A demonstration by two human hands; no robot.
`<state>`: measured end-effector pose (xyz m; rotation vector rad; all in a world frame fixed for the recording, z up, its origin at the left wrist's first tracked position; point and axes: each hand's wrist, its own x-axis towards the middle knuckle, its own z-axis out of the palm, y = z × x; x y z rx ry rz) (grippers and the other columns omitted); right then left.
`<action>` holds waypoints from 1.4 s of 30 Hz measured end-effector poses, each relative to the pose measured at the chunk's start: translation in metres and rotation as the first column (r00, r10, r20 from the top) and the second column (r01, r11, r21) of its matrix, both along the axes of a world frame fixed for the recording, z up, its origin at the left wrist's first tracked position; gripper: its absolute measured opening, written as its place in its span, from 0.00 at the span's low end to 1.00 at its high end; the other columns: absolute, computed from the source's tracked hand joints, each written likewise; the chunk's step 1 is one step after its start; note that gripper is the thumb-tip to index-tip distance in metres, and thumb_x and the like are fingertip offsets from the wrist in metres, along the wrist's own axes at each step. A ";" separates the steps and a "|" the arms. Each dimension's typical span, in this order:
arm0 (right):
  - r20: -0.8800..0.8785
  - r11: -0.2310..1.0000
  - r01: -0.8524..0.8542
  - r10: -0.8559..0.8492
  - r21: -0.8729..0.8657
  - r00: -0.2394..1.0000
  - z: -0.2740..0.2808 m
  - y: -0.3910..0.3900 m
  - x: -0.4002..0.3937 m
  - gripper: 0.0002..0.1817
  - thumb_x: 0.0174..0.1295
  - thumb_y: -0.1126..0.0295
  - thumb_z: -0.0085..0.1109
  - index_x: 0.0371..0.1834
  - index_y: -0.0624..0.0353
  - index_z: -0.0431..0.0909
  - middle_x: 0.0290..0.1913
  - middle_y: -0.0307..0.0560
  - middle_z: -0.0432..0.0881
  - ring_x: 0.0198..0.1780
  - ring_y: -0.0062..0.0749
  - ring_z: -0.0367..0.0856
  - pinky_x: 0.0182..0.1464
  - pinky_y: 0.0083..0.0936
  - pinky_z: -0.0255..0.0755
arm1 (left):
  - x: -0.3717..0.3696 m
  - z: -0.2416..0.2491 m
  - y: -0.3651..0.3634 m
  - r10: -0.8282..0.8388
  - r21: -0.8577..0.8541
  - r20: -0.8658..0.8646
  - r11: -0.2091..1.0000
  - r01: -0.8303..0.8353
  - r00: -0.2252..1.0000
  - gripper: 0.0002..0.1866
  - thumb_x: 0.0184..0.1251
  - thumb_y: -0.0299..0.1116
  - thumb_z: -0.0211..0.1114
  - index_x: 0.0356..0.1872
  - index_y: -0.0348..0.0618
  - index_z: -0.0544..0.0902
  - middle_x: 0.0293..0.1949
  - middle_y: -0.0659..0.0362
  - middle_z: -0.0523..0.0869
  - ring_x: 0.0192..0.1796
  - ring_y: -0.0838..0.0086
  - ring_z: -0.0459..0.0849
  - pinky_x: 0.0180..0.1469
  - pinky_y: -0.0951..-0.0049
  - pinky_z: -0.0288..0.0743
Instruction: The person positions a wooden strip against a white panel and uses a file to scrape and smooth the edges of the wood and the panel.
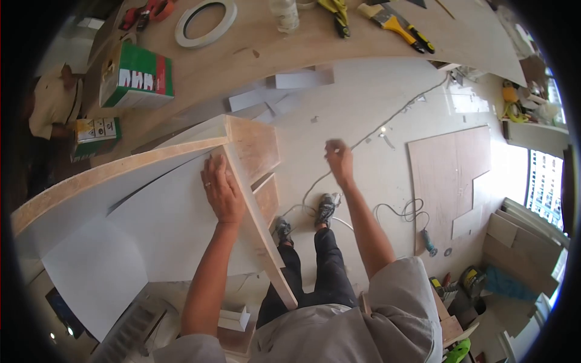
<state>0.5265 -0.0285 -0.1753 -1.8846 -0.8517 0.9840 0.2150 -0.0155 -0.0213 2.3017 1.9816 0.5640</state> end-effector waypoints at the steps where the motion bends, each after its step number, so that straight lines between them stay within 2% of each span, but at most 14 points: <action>1: 0.094 0.999 0.030 -0.032 0.016 0.995 0.022 0.022 0.023 0.11 0.73 0.65 0.60 0.47 0.60 0.87 0.46 0.62 0.91 0.50 0.62 0.89 0.53 0.47 0.81 | 0.000 0.000 -0.001 0.006 -0.004 -0.002 1.000 -0.006 1.000 0.22 0.84 0.30 0.51 0.74 0.45 0.75 0.75 0.41 0.75 0.79 0.41 0.70 0.82 0.37 0.59; 6: 0.407 0.974 0.037 -0.128 0.223 0.905 0.120 0.091 0.097 0.08 0.74 0.70 0.58 0.45 0.60 0.86 0.42 0.60 0.91 0.46 0.60 0.90 0.50 0.46 0.82 | 0.001 0.002 0.000 0.005 0.020 -0.016 1.000 -0.004 1.000 0.21 0.87 0.30 0.49 0.75 0.44 0.75 0.74 0.40 0.76 0.79 0.42 0.70 0.82 0.38 0.59; 12: 0.605 0.970 -0.084 -0.074 0.228 0.793 0.150 0.126 0.151 0.08 0.73 0.71 0.55 0.41 0.61 0.83 0.38 0.64 0.87 0.43 0.63 0.88 0.45 0.49 0.79 | 0.002 0.002 0.003 -0.040 0.052 0.005 0.998 0.040 0.999 0.21 0.85 0.30 0.50 0.73 0.42 0.76 0.73 0.41 0.78 0.78 0.41 0.71 0.81 0.38 0.59; 14: 0.714 0.966 -0.090 -0.115 0.243 0.691 0.138 0.162 0.202 0.12 0.75 0.68 0.50 0.37 0.63 0.80 0.34 0.67 0.83 0.40 0.68 0.85 0.41 0.54 0.74 | 0.002 0.010 0.001 -0.039 0.056 0.016 0.998 0.038 0.999 0.21 0.81 0.29 0.53 0.72 0.41 0.77 0.73 0.42 0.78 0.78 0.41 0.72 0.81 0.38 0.60; 15: 0.794 0.898 -0.238 -0.173 0.370 0.583 0.138 0.179 0.228 0.12 0.76 0.67 0.50 0.39 0.62 0.80 0.37 0.68 0.83 0.41 0.65 0.85 0.42 0.55 0.75 | 0.001 0.009 0.000 -0.029 0.053 0.027 0.998 0.028 0.999 0.22 0.79 0.28 0.55 0.71 0.40 0.77 0.73 0.42 0.78 0.78 0.41 0.71 0.81 0.39 0.60; 16: 0.853 0.967 -0.187 -0.053 0.173 0.519 0.132 0.202 0.262 0.11 0.76 0.66 0.50 0.43 0.60 0.81 0.42 0.65 0.85 0.44 0.65 0.85 0.44 0.54 0.77 | 0.000 0.009 0.000 -0.036 0.062 0.051 0.998 0.033 0.998 0.23 0.79 0.27 0.55 0.72 0.42 0.76 0.73 0.42 0.78 0.79 0.41 0.70 0.81 0.38 0.60; 18: 0.982 0.961 -0.267 -0.023 0.073 0.186 0.121 0.243 0.323 0.13 0.77 0.64 0.48 0.52 0.59 0.80 0.50 0.62 0.87 0.49 0.66 0.86 0.49 0.54 0.82 | 0.002 0.011 -0.002 0.010 0.044 0.020 0.999 -0.010 1.000 0.22 0.82 0.29 0.55 0.73 0.45 0.76 0.73 0.42 0.78 0.80 0.43 0.70 0.82 0.39 0.58; 20: 0.949 0.974 -0.207 -0.025 0.093 0.313 0.145 0.255 0.318 0.19 0.77 0.59 0.48 0.61 0.55 0.80 0.56 0.64 0.87 0.56 0.64 0.87 0.54 0.56 0.82 | -0.001 0.007 -0.001 0.030 0.027 -0.015 0.999 -0.030 0.999 0.22 0.83 0.29 0.54 0.74 0.46 0.76 0.74 0.42 0.77 0.80 0.44 0.70 0.83 0.39 0.58; 24: 0.922 0.932 -0.189 0.343 -0.310 0.181 0.080 0.323 0.415 0.24 0.77 0.53 0.47 0.70 0.48 0.79 0.63 0.61 0.86 0.64 0.65 0.84 0.62 0.60 0.78 | 0.000 0.008 0.002 0.025 0.034 -0.003 0.999 -0.025 1.000 0.22 0.83 0.30 0.54 0.74 0.47 0.76 0.74 0.42 0.76 0.79 0.44 0.70 0.83 0.40 0.58; 28: 0.958 0.983 -0.068 0.179 -0.168 0.223 0.124 0.305 0.346 0.26 0.77 0.48 0.47 0.68 0.48 0.82 0.62 0.56 0.88 0.64 0.64 0.84 0.65 0.60 0.77 | -0.001 0.011 0.008 0.028 0.039 0.002 0.999 -0.028 1.000 0.22 0.84 0.31 0.54 0.74 0.47 0.76 0.75 0.43 0.76 0.79 0.44 0.71 0.82 0.40 0.59; 29: 0.980 0.993 -0.088 0.091 -0.076 0.174 0.116 0.310 0.360 0.25 0.77 0.46 0.47 0.60 0.47 0.87 0.57 0.57 0.89 0.63 0.64 0.85 0.64 0.59 0.77 | 0.000 0.012 0.007 0.034 0.033 -0.008 0.999 -0.033 0.999 0.22 0.84 0.31 0.53 0.74 0.47 0.76 0.75 0.44 0.76 0.79 0.44 0.71 0.82 0.40 0.59; 33: 0.913 0.940 -0.157 0.334 -0.303 0.235 0.084 0.349 0.434 0.28 0.76 0.44 0.46 0.57 0.52 0.89 0.56 0.58 0.90 0.59 0.67 0.86 0.61 0.60 0.76 | 0.002 0.009 0.003 0.044 0.023 -0.018 0.999 -0.043 0.999 0.22 0.84 0.32 0.53 0.75 0.48 0.76 0.74 0.46 0.77 0.78 0.45 0.72 0.81 0.40 0.60; 40: 0.921 0.919 -0.124 0.385 -0.375 0.065 0.112 0.349 0.440 0.30 0.72 0.45 0.51 0.52 0.65 0.87 0.49 0.73 0.88 0.55 0.75 0.86 0.53 0.63 0.79 | 0.000 0.007 0.005 0.032 0.068 -0.019 0.997 -0.031 0.999 0.21 0.83 0.32 0.56 0.73 0.50 0.77 0.74 0.46 0.78 0.77 0.46 0.74 0.81 0.40 0.61; 42: 0.865 0.887 -0.190 0.457 -0.422 0.210 0.140 0.351 0.447 0.29 0.70 0.39 0.56 0.39 0.57 0.83 0.36 0.56 0.85 0.37 0.53 0.81 0.38 0.50 0.72 | 0.000 0.005 0.003 0.031 0.086 -0.029 0.996 -0.028 0.999 0.22 0.82 0.31 0.56 0.73 0.51 0.76 0.72 0.46 0.79 0.76 0.46 0.75 0.79 0.39 0.63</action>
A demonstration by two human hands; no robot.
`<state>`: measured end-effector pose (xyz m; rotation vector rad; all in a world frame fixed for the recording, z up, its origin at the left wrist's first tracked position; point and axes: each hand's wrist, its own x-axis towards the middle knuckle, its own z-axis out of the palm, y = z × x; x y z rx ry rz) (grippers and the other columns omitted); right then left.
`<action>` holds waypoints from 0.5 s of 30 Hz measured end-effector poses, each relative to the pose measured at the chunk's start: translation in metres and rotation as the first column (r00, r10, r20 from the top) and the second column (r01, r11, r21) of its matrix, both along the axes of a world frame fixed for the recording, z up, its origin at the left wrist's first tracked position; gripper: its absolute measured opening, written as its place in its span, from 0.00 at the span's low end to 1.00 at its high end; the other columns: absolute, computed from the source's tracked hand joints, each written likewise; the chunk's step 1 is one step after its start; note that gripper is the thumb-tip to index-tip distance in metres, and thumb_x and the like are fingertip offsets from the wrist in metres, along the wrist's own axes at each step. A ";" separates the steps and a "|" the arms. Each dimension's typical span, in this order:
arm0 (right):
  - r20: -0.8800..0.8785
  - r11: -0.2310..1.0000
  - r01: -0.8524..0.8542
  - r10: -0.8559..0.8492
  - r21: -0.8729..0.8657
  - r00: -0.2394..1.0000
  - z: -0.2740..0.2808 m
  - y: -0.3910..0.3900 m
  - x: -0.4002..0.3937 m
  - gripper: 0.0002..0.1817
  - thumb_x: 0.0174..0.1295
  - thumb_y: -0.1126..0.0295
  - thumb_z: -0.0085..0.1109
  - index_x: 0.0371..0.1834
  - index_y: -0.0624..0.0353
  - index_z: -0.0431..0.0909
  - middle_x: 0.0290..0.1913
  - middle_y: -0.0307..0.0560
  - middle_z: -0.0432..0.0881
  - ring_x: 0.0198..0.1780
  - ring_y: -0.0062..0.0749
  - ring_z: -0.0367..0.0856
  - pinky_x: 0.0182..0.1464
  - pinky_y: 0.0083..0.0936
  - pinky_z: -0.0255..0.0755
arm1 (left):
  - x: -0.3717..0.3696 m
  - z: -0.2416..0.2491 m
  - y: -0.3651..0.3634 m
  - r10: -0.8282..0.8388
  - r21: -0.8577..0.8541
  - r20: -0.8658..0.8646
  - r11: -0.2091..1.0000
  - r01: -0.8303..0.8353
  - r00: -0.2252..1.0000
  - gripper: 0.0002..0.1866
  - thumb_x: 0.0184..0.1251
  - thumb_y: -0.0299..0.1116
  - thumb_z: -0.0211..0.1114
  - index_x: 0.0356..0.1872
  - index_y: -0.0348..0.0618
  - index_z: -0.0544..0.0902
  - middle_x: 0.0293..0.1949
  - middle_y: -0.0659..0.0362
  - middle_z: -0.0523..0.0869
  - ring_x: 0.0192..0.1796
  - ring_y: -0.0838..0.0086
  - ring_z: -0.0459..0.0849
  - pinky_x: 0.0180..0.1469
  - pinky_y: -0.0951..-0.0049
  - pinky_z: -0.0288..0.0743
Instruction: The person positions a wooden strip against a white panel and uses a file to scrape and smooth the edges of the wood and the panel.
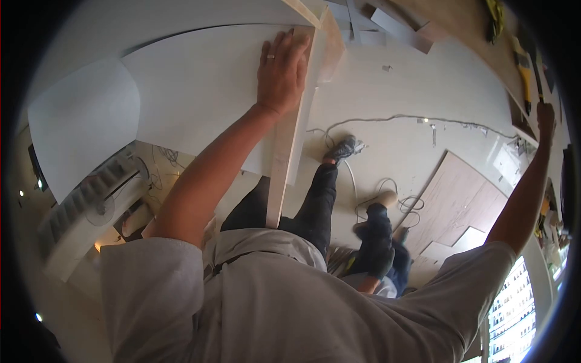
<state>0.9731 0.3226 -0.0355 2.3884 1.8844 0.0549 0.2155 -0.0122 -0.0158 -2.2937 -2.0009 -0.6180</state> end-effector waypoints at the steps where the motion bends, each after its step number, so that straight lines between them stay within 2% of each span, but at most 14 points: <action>1: -0.157 0.997 0.027 -0.038 -0.072 0.987 0.019 -0.002 -0.001 0.29 0.69 0.35 0.58 0.33 0.53 0.82 0.29 0.47 0.83 0.28 0.41 0.79 0.31 0.43 0.69 | 0.000 -0.001 -0.001 -0.001 0.005 -0.003 1.000 0.001 1.000 0.22 0.82 0.31 0.56 0.73 0.52 0.76 0.72 0.46 0.79 0.76 0.46 0.75 0.79 0.39 0.64; 2: -0.276 0.989 0.057 -0.094 -0.140 0.956 0.037 -0.006 -0.003 0.30 0.68 0.32 0.60 0.27 0.49 0.80 0.22 0.38 0.81 0.20 0.30 0.77 0.23 0.37 0.66 | -0.001 -0.002 0.001 -0.005 0.018 -0.008 1.000 0.005 1.000 0.22 0.82 0.31 0.56 0.74 0.52 0.76 0.71 0.46 0.80 0.76 0.46 0.75 0.79 0.39 0.64; 5: -0.236 0.973 0.129 -0.173 -0.191 0.956 0.089 -0.040 -0.030 0.29 0.70 0.29 0.60 0.25 0.40 0.73 0.17 0.27 0.63 0.16 0.15 0.57 0.21 0.26 0.51 | 0.000 0.000 0.000 -0.009 0.016 -0.019 1.000 0.009 1.000 0.21 0.83 0.32 0.55 0.73 0.51 0.76 0.71 0.48 0.80 0.76 0.47 0.75 0.78 0.39 0.65; 6: -0.216 0.978 0.133 -0.167 -0.160 0.962 0.103 -0.062 -0.045 0.29 0.70 0.30 0.60 0.26 0.40 0.73 0.16 0.27 0.63 0.16 0.15 0.57 0.21 0.26 0.51 | 0.001 0.001 0.001 -0.015 0.013 -0.013 1.000 0.015 1.000 0.21 0.83 0.33 0.55 0.73 0.51 0.76 0.71 0.48 0.80 0.76 0.47 0.74 0.78 0.39 0.65; 7: -0.192 0.982 0.143 -0.164 -0.120 0.967 0.122 -0.085 -0.061 0.28 0.71 0.30 0.60 0.26 0.40 0.73 0.16 0.26 0.62 0.16 0.16 0.58 0.21 0.26 0.51 | -0.002 -0.006 0.001 -0.002 -0.017 0.021 1.000 0.003 1.000 0.22 0.82 0.35 0.56 0.74 0.54 0.77 0.74 0.50 0.77 0.79 0.49 0.71 0.81 0.38 0.59; 9: -0.173 0.997 0.020 -0.007 0.072 0.985 0.142 -0.142 -0.074 0.19 0.71 0.42 0.59 0.37 0.44 0.74 0.25 0.32 0.67 0.24 0.23 0.65 0.28 0.30 0.59 | -0.001 -0.008 0.001 -0.007 -0.009 0.015 1.000 0.007 1.000 0.22 0.82 0.35 0.56 0.73 0.54 0.77 0.74 0.50 0.77 0.79 0.49 0.72 0.81 0.37 0.60; 11: -0.126 0.945 -0.184 0.224 0.270 0.966 0.142 -0.215 -0.108 0.13 0.71 0.54 0.58 0.48 0.48 0.75 0.34 0.39 0.73 0.33 0.31 0.72 0.35 0.33 0.68 | -0.003 -0.010 0.000 -0.012 0.013 0.009 1.000 0.012 1.000 0.21 0.83 0.35 0.55 0.72 0.54 0.77 0.74 0.50 0.78 0.79 0.48 0.72 0.80 0.36 0.60; 13: -0.052 0.869 -0.362 0.401 0.336 0.915 0.115 -0.293 -0.161 0.15 0.71 0.65 0.57 0.59 0.52 0.76 0.43 0.45 0.78 0.41 0.39 0.79 0.42 0.37 0.76 | -0.002 -0.008 -0.001 -0.003 0.003 0.017 1.000 0.003 1.000 0.21 0.83 0.35 0.55 0.72 0.54 0.77 0.74 0.49 0.78 0.78 0.47 0.72 0.80 0.35 0.60; 15: -0.118 0.875 -0.404 0.446 0.266 0.887 0.063 -0.372 -0.225 0.23 0.71 0.77 0.56 0.70 0.56 0.78 0.52 0.51 0.84 0.50 0.47 0.86 0.49 0.40 0.85 | -0.002 -0.007 -0.002 -0.008 0.001 0.020 1.000 0.008 1.000 0.21 0.83 0.35 0.55 0.72 0.54 0.77 0.73 0.49 0.78 0.78 0.46 0.72 0.80 0.34 0.60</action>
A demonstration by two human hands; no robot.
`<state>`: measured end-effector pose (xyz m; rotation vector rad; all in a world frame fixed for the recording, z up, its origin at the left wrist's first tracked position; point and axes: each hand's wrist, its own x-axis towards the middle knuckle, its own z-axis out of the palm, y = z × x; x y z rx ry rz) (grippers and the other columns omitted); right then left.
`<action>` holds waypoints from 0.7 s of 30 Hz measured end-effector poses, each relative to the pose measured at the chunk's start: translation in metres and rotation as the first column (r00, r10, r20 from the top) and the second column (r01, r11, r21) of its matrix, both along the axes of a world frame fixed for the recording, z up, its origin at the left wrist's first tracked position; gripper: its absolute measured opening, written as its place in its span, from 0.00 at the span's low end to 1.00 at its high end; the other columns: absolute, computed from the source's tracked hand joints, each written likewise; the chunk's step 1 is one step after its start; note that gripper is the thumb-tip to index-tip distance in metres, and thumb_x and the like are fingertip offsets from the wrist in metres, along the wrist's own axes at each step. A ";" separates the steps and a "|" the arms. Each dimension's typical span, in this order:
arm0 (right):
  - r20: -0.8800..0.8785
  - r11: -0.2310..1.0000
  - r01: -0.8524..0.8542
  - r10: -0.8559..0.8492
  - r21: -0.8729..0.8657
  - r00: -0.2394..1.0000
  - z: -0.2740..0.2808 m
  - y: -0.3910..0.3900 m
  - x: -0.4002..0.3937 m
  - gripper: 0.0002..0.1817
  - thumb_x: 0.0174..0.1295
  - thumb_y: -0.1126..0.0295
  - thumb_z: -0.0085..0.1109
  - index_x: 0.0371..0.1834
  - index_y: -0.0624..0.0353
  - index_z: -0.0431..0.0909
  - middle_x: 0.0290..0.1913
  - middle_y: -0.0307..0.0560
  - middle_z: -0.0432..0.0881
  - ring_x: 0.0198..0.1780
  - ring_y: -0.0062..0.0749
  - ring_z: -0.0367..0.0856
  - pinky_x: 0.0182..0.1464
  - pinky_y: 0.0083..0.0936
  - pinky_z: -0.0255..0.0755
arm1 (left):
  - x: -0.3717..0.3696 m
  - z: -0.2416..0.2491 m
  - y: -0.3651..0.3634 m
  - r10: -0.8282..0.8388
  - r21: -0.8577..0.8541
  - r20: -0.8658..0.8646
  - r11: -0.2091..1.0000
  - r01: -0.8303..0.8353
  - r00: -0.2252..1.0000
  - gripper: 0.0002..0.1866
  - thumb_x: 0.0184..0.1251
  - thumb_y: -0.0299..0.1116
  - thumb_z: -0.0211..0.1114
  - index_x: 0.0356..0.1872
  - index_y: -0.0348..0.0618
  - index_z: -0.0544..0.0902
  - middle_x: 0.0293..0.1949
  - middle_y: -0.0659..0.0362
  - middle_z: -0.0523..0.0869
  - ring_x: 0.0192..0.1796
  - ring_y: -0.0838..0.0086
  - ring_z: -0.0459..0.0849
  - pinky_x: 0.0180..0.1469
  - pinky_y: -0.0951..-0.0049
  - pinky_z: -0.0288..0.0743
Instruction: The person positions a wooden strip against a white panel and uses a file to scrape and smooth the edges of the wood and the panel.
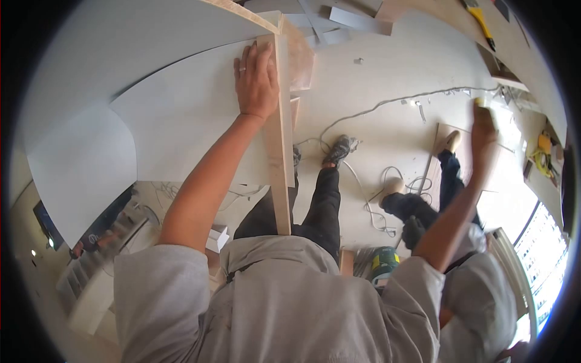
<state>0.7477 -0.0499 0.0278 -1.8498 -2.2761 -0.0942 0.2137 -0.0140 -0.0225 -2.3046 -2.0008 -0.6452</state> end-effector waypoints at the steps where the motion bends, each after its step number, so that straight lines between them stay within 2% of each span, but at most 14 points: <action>1: -0.235 0.990 0.065 -0.093 -0.124 0.967 -0.039 -0.034 -0.039 0.20 0.73 0.73 0.57 0.67 0.57 0.78 0.47 0.48 0.82 0.45 0.41 0.84 0.46 0.38 0.82 | 0.000 0.000 0.000 -0.003 0.009 0.000 1.000 0.003 1.000 0.21 0.83 0.35 0.56 0.72 0.53 0.76 0.73 0.49 0.78 0.78 0.46 0.72 0.80 0.34 0.60; 2: -0.590 0.892 0.142 -0.396 -0.429 0.703 -0.084 -0.071 -0.082 0.17 0.74 0.69 0.58 0.64 0.58 0.79 0.42 0.46 0.80 0.40 0.36 0.81 0.42 0.36 0.79 | -0.001 0.000 0.001 -0.004 0.020 -0.001 1.000 0.004 1.000 0.21 0.83 0.35 0.56 0.72 0.53 0.76 0.73 0.48 0.78 0.78 0.46 0.72 0.80 0.34 0.60; 3: -0.692 0.762 0.081 -0.623 -0.643 0.366 -0.115 -0.107 -0.131 0.16 0.75 0.64 0.60 0.61 0.59 0.79 0.37 0.43 0.78 0.35 0.31 0.78 0.39 0.33 0.76 | 0.001 0.000 0.000 0.000 0.025 -0.002 1.000 0.000 1.000 0.21 0.83 0.34 0.55 0.73 0.53 0.76 0.73 0.49 0.78 0.78 0.46 0.72 0.80 0.36 0.61; 4: -0.644 0.645 -0.042 -0.755 -0.763 0.122 -0.143 -0.143 -0.179 0.16 0.77 0.60 0.61 0.59 0.60 0.80 0.32 0.41 0.76 0.30 0.25 0.75 0.36 0.31 0.73 | 0.002 0.000 -0.001 0.007 0.030 -0.008 1.000 -0.007 1.000 0.21 0.84 0.34 0.54 0.74 0.53 0.76 0.73 0.49 0.79 0.78 0.47 0.73 0.80 0.37 0.61; 5: -0.539 0.535 -0.073 -0.841 -0.842 0.047 -0.143 -0.162 -0.235 0.14 0.77 0.61 0.60 0.56 0.60 0.81 0.29 0.40 0.76 0.28 0.27 0.74 0.32 0.30 0.70 | 0.001 0.000 -0.001 0.010 0.034 -0.018 0.999 -0.010 1.000 0.22 0.84 0.34 0.53 0.74 0.52 0.76 0.73 0.49 0.79 0.78 0.47 0.73 0.80 0.39 0.61; 8: -0.529 0.530 -0.261 -0.845 -0.807 -0.080 -0.208 -0.253 -0.353 0.12 0.77 0.60 0.59 0.55 0.54 0.82 0.31 0.37 0.77 0.32 0.28 0.78 0.34 0.28 0.72 | -0.001 -0.004 -0.004 -0.013 0.058 -0.010 0.998 0.013 1.000 0.21 0.84 0.35 0.53 0.74 0.52 0.76 0.72 0.48 0.79 0.78 0.47 0.73 0.81 0.40 0.61; 9: -0.285 0.302 -0.385 -0.953 -0.872 -0.101 -0.209 -0.258 -0.384 0.15 0.77 0.61 0.60 0.59 0.57 0.82 0.34 0.41 0.80 0.36 0.32 0.81 0.38 0.31 0.77 | -0.002 -0.007 0.000 -0.006 0.065 -0.025 0.998 0.007 1.000 0.21 0.84 0.35 0.54 0.73 0.51 0.77 0.71 0.48 0.80 0.77 0.47 0.74 0.79 0.41 0.62; 11: -0.484 0.515 -0.409 -0.855 -0.754 -0.185 -0.217 -0.293 -0.441 0.19 0.76 0.63 0.61 0.62 0.66 0.81 0.52 0.50 0.89 0.54 0.35 0.83 0.60 0.33 0.77 | -0.004 -0.011 -0.001 -0.048 0.116 0.004 0.992 0.047 0.999 0.20 0.84 0.34 0.54 0.72 0.52 0.77 0.70 0.48 0.81 0.75 0.48 0.76 0.77 0.41 0.65; 13: -0.492 0.421 -0.502 -0.870 -0.755 0.011 -0.189 -0.301 -0.436 0.20 0.74 0.63 0.63 0.62 0.68 0.82 0.52 0.48 0.89 0.52 0.33 0.84 0.58 0.33 0.77 | -0.008 -0.015 0.002 -0.068 0.108 0.033 0.992 0.064 0.997 0.20 0.82 0.35 0.57 0.71 0.50 0.77 0.70 0.47 0.81 0.75 0.45 0.75 0.77 0.35 0.63; 14: -0.584 0.517 -0.469 -0.812 -0.716 -0.002 -0.182 -0.308 -0.435 0.21 0.74 0.63 0.63 0.62 0.69 0.81 0.52 0.49 0.89 0.53 0.34 0.84 0.58 0.33 0.77 | -0.005 -0.011 0.004 -0.062 0.095 0.043 0.994 0.058 0.997 0.20 0.83 0.36 0.56 0.71 0.50 0.77 0.70 0.46 0.80 0.76 0.45 0.74 0.78 0.35 0.62; 16: -0.331 0.282 -0.451 -0.943 -0.847 0.030 -0.192 -0.317 -0.430 0.18 0.72 0.63 0.64 0.55 0.68 0.82 0.43 0.47 0.89 0.44 0.32 0.85 0.48 0.32 0.79 | -0.003 -0.009 0.003 -0.055 0.116 0.049 0.992 0.049 0.997 0.19 0.84 0.36 0.55 0.71 0.50 0.77 0.70 0.46 0.80 0.77 0.45 0.73 0.78 0.34 0.62; 18: -0.332 0.338 -0.373 -0.940 -0.864 -0.082 -0.178 -0.344 -0.394 0.11 0.72 0.65 0.63 0.44 0.62 0.80 0.30 0.42 0.82 0.29 0.27 0.81 0.32 0.28 0.74 | -0.003 -0.012 0.000 -0.043 0.176 0.036 0.984 0.036 0.998 0.19 0.84 0.36 0.55 0.70 0.49 0.77 0.69 0.46 0.80 0.75 0.46 0.75 0.77 0.33 0.63; 19: -0.298 0.321 -0.332 -0.947 -0.887 -0.118 -0.174 -0.363 -0.378 0.10 0.73 0.64 0.61 0.41 0.61 0.80 0.28 0.41 0.82 0.26 0.27 0.80 0.30 0.26 0.72 | -0.003 -0.014 0.000 -0.039 0.188 0.033 0.982 0.032 0.999 0.19 0.84 0.36 0.55 0.70 0.49 0.77 0.70 0.47 0.80 0.75 0.46 0.74 0.77 0.33 0.63; 21: -0.300 0.320 -0.248 -0.947 -0.914 -0.119 -0.122 -0.389 -0.342 0.09 0.71 0.65 0.62 0.38 0.58 0.77 0.27 0.41 0.80 0.24 0.26 0.78 0.28 0.26 0.70 | -0.005 -0.017 0.000 -0.032 0.210 0.025 0.977 0.026 0.999 0.19 0.84 0.36 0.55 0.70 0.49 0.77 0.70 0.47 0.80 0.76 0.47 0.74 0.77 0.33 0.64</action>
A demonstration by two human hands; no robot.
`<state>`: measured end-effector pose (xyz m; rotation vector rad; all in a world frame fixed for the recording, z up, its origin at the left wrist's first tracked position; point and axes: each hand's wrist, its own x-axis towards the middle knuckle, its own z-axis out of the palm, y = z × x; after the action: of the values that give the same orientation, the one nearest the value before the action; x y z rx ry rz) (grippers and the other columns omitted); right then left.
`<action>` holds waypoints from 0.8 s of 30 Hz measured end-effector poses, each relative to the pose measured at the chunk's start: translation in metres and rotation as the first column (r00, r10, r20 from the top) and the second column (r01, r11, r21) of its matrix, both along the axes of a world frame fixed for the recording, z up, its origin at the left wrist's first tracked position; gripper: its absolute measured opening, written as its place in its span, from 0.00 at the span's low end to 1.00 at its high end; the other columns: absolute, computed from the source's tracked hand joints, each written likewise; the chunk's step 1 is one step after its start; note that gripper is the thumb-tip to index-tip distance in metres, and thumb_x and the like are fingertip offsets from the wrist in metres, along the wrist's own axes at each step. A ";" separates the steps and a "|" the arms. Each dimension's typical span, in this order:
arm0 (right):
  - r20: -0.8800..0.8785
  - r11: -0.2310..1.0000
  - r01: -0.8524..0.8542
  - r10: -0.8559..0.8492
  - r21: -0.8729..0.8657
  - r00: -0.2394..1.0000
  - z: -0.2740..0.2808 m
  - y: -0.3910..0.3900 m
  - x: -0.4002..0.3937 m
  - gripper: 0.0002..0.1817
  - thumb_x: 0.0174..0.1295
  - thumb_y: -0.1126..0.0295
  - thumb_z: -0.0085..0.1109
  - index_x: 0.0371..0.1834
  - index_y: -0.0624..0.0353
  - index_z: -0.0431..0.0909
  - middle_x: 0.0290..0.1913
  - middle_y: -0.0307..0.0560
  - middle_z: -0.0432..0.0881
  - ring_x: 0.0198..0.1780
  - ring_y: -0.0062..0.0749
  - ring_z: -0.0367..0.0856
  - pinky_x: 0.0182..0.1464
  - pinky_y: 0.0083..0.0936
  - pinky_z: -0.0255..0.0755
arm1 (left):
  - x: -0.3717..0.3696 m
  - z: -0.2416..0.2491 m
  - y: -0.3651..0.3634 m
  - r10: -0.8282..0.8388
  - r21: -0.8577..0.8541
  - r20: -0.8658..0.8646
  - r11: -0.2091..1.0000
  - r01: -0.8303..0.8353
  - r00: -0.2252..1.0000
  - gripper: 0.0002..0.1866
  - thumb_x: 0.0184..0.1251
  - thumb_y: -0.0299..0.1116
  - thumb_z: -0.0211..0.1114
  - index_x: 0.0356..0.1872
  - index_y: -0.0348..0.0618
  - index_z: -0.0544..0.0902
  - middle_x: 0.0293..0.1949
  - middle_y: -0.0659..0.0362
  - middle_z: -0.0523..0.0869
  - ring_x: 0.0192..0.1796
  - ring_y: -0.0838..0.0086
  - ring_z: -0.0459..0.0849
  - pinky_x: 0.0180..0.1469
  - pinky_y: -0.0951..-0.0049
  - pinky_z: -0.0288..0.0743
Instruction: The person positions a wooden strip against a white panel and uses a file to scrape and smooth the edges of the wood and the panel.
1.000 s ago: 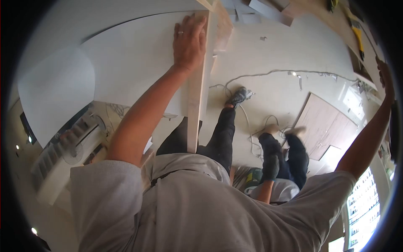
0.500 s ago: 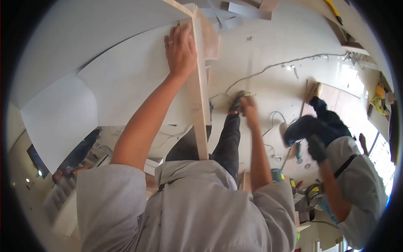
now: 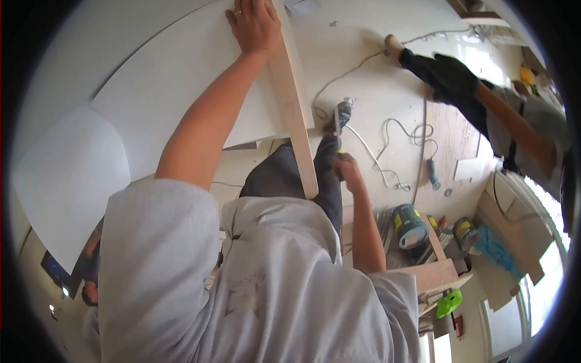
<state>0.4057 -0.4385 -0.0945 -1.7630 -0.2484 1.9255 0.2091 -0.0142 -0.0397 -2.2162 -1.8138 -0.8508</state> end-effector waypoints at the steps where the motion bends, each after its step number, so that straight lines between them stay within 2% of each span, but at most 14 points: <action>1: 0.051 0.999 0.052 -0.052 -0.002 0.997 0.017 -0.017 0.009 0.10 0.70 0.65 0.64 0.38 0.58 0.76 0.27 0.40 0.79 0.24 0.25 0.77 0.27 0.26 0.69 | -0.001 0.000 -0.001 0.005 -0.018 0.005 1.000 -0.005 1.000 0.19 0.83 0.36 0.55 0.70 0.49 0.77 0.71 0.48 0.80 0.76 0.48 0.74 0.77 0.33 0.63; 3: 0.146 0.987 0.162 -0.161 0.010 0.976 0.047 -0.042 0.018 0.12 0.68 0.64 0.67 0.38 0.60 0.75 0.26 0.38 0.77 0.23 0.24 0.75 0.25 0.26 0.67 | 0.001 0.000 0.003 0.010 -0.048 0.010 0.999 -0.010 1.000 0.19 0.83 0.36 0.55 0.70 0.49 0.77 0.72 0.49 0.79 0.77 0.49 0.73 0.78 0.33 0.62; 6: 0.376 0.999 0.041 -0.044 0.017 0.925 0.088 -0.060 0.017 0.10 0.69 0.64 0.65 0.37 0.56 0.76 0.24 0.36 0.75 0.23 0.21 0.72 0.25 0.25 0.63 | 0.001 -0.010 0.006 0.038 -0.068 -0.023 0.997 -0.040 0.999 0.19 0.83 0.36 0.55 0.70 0.49 0.77 0.73 0.51 0.79 0.78 0.51 0.72 0.79 0.33 0.61; 7: 0.352 0.991 0.095 -0.123 0.095 0.928 0.102 -0.065 0.010 0.11 0.69 0.64 0.66 0.35 0.56 0.75 0.24 0.32 0.72 0.23 0.18 0.68 0.26 0.24 0.61 | 0.000 -0.009 0.006 0.034 -0.080 -0.026 0.996 -0.036 0.999 0.19 0.83 0.36 0.55 0.70 0.49 0.77 0.73 0.50 0.79 0.78 0.52 0.72 0.79 0.33 0.59; 11: 0.427 0.995 0.025 -0.065 0.099 0.902 0.118 -0.071 -0.020 0.13 0.68 0.64 0.70 0.31 0.54 0.74 0.25 0.27 0.70 0.26 0.14 0.64 0.27 0.22 0.58 | 0.002 -0.008 0.005 0.030 -0.044 -0.034 0.999 -0.031 0.999 0.18 0.83 0.35 0.55 0.68 0.48 0.78 0.70 0.50 0.81 0.76 0.52 0.74 0.78 0.34 0.62; 14: 0.367 0.986 0.050 -0.107 0.162 0.924 0.104 -0.083 -0.038 0.17 0.67 0.60 0.73 0.31 0.58 0.76 0.26 0.32 0.71 0.31 0.20 0.66 0.33 0.28 0.63 | -0.002 -0.013 0.015 0.034 -0.022 -0.044 0.999 -0.035 0.998 0.17 0.82 0.34 0.56 0.67 0.47 0.79 0.68 0.48 0.83 0.75 0.52 0.76 0.77 0.36 0.64; 15: 0.314 0.980 0.081 -0.136 0.182 0.939 0.093 -0.091 -0.044 0.17 0.68 0.62 0.73 0.31 0.57 0.74 0.26 0.32 0.71 0.31 0.19 0.67 0.33 0.27 0.64 | -0.006 -0.015 0.020 0.021 -0.050 -0.066 0.998 -0.025 0.998 0.17 0.82 0.34 0.57 0.66 0.47 0.79 0.67 0.47 0.84 0.74 0.52 0.76 0.77 0.36 0.65; 16: 0.263 0.978 0.139 -0.176 0.154 0.948 0.090 -0.094 -0.049 0.17 0.68 0.62 0.73 0.30 0.57 0.74 0.26 0.32 0.71 0.31 0.19 0.67 0.34 0.26 0.64 | -0.012 -0.018 0.016 0.000 -0.093 -0.094 0.996 -0.009 0.996 0.17 0.82 0.34 0.57 0.66 0.47 0.79 0.67 0.46 0.84 0.74 0.52 0.77 0.77 0.37 0.66; 18: 0.168 0.958 0.273 -0.284 0.084 0.944 0.083 -0.101 -0.056 0.17 0.69 0.64 0.72 0.30 0.56 0.72 0.26 0.32 0.71 0.31 0.19 0.67 0.34 0.25 0.65 | -0.014 -0.013 0.019 -0.023 -0.117 -0.042 0.993 0.018 0.999 0.17 0.81 0.34 0.58 0.67 0.47 0.79 0.68 0.45 0.83 0.75 0.53 0.77 0.77 0.37 0.65; 20: 0.231 0.962 0.262 -0.273 0.075 0.934 0.068 -0.117 -0.064 0.16 0.71 0.65 0.70 0.31 0.55 0.71 0.26 0.30 0.70 0.30 0.18 0.66 0.34 0.25 0.65 | -0.009 -0.006 0.009 -0.034 -0.161 -0.011 0.986 0.032 0.999 0.19 0.82 0.35 0.57 0.68 0.49 0.79 0.69 0.45 0.83 0.74 0.52 0.78 0.76 0.38 0.66; 22: 0.265 0.937 0.337 -0.349 0.091 0.899 0.052 -0.139 -0.078 0.15 0.71 0.65 0.70 0.32 0.54 0.72 0.26 0.30 0.70 0.31 0.17 0.66 0.34 0.24 0.64 | 0.002 0.012 0.001 -0.037 -0.186 0.002 0.982 0.037 0.999 0.20 0.82 0.37 0.54 0.69 0.51 0.78 0.68 0.48 0.84 0.71 0.49 0.80 0.75 0.42 0.67; 23: 0.256 0.919 0.385 -0.394 0.088 0.882 0.044 -0.148 -0.084 0.15 0.71 0.65 0.70 0.32 0.54 0.72 0.27 0.30 0.70 0.31 0.17 0.65 0.33 0.24 0.64 | 0.002 0.006 0.006 -0.035 -0.146 -0.018 0.989 0.032 0.999 0.20 0.83 0.40 0.52 0.68 0.49 0.80 0.65 0.48 0.86 0.69 0.51 0.81 0.71 0.46 0.72; 24: 0.247 0.894 0.439 -0.446 0.085 0.860 0.035 -0.157 -0.095 0.15 0.71 0.65 0.70 0.31 0.54 0.72 0.27 0.30 0.70 0.31 0.17 0.65 0.33 0.24 0.64 | 0.001 0.002 0.011 -0.022 -0.146 -0.024 0.989 0.018 0.999 0.20 0.83 0.40 0.52 0.68 0.49 0.80 0.65 0.47 0.86 0.69 0.51 0.82 0.71 0.46 0.73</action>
<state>0.3109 -0.5954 -0.0598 -1.8597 0.0459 1.3595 0.2097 -0.0037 -0.0379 -2.3241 -1.9020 -0.7110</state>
